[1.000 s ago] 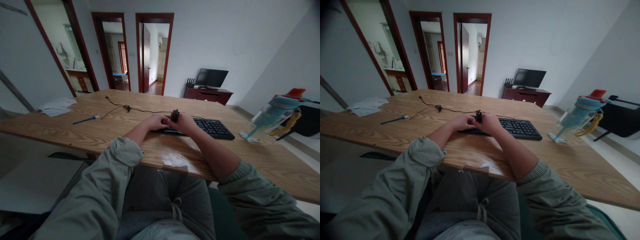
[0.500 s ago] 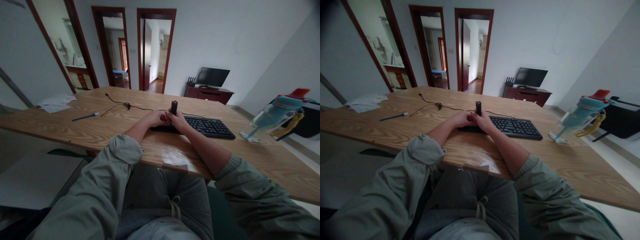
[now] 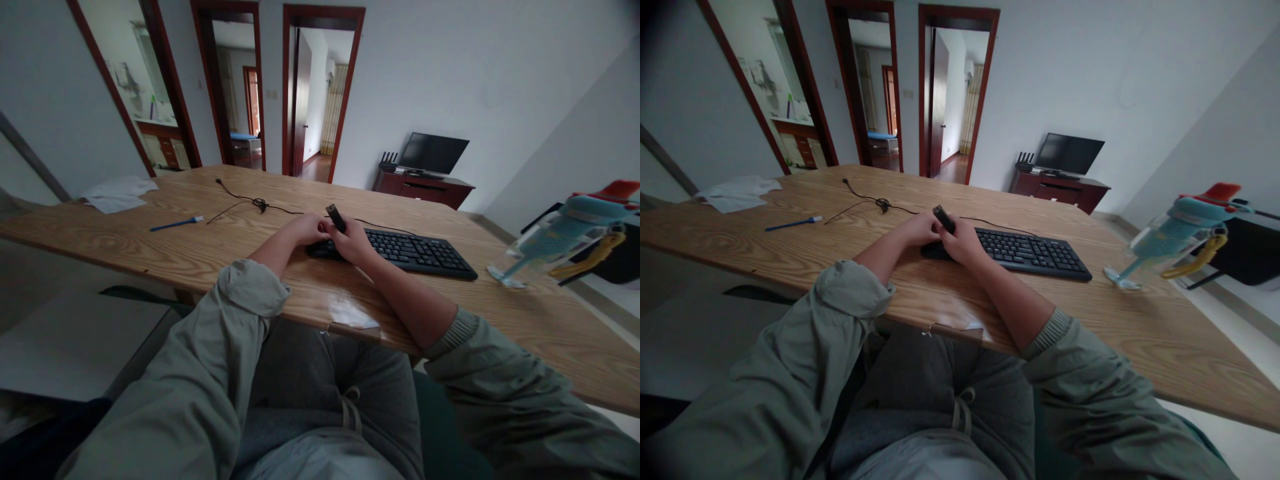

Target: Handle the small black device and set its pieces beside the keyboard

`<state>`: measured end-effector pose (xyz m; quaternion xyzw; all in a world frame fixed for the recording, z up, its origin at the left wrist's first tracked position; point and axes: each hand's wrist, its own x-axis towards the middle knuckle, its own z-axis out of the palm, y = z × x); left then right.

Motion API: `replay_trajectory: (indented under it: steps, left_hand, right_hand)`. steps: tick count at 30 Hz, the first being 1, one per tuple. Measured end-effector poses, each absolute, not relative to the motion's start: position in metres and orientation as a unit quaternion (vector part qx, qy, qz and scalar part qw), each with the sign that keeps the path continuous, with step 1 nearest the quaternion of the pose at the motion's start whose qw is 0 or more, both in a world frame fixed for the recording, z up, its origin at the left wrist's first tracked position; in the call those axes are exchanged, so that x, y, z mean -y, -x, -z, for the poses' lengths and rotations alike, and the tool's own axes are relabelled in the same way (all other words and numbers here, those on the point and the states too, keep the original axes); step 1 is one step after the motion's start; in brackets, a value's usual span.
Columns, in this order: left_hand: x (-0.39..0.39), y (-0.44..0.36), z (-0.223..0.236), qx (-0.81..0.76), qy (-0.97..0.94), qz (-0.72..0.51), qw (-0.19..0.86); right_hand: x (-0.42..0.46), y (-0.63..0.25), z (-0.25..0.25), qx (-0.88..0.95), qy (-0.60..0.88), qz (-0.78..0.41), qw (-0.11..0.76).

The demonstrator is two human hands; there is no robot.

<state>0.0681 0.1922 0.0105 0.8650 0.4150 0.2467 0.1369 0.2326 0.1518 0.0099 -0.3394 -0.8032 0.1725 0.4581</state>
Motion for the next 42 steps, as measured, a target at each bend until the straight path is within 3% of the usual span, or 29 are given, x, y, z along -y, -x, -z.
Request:
replay_trajectory:
  steps: [7,15,24,31,42]
  left_hand:
    - [-0.187,-0.067,-0.012,-0.441,-0.864,-0.216,0.107]
    - [-0.177,-0.103,-0.004,-0.500,-0.826,-0.259,-0.028]
    - [-0.194,-0.123,0.006,-0.513,-0.826,-0.225,0.063]
    - [-0.175,-0.118,0.006,-0.518,-0.821,-0.237,0.035]
    - [-0.175,-0.117,0.004,-0.530,-0.818,-0.223,0.015]
  right_hand:
    - [-0.154,-0.235,-0.006,0.745,0.393,-0.153,0.517]
    - [-0.164,-0.239,0.004,0.685,0.397,-0.223,0.568]
    - [-0.157,-0.240,0.003,0.667,0.432,-0.170,0.583]
    - [-0.158,-0.242,0.005,0.648,0.430,-0.187,0.600]
    - [-0.159,-0.256,-0.034,0.480,0.340,-0.343,0.732]
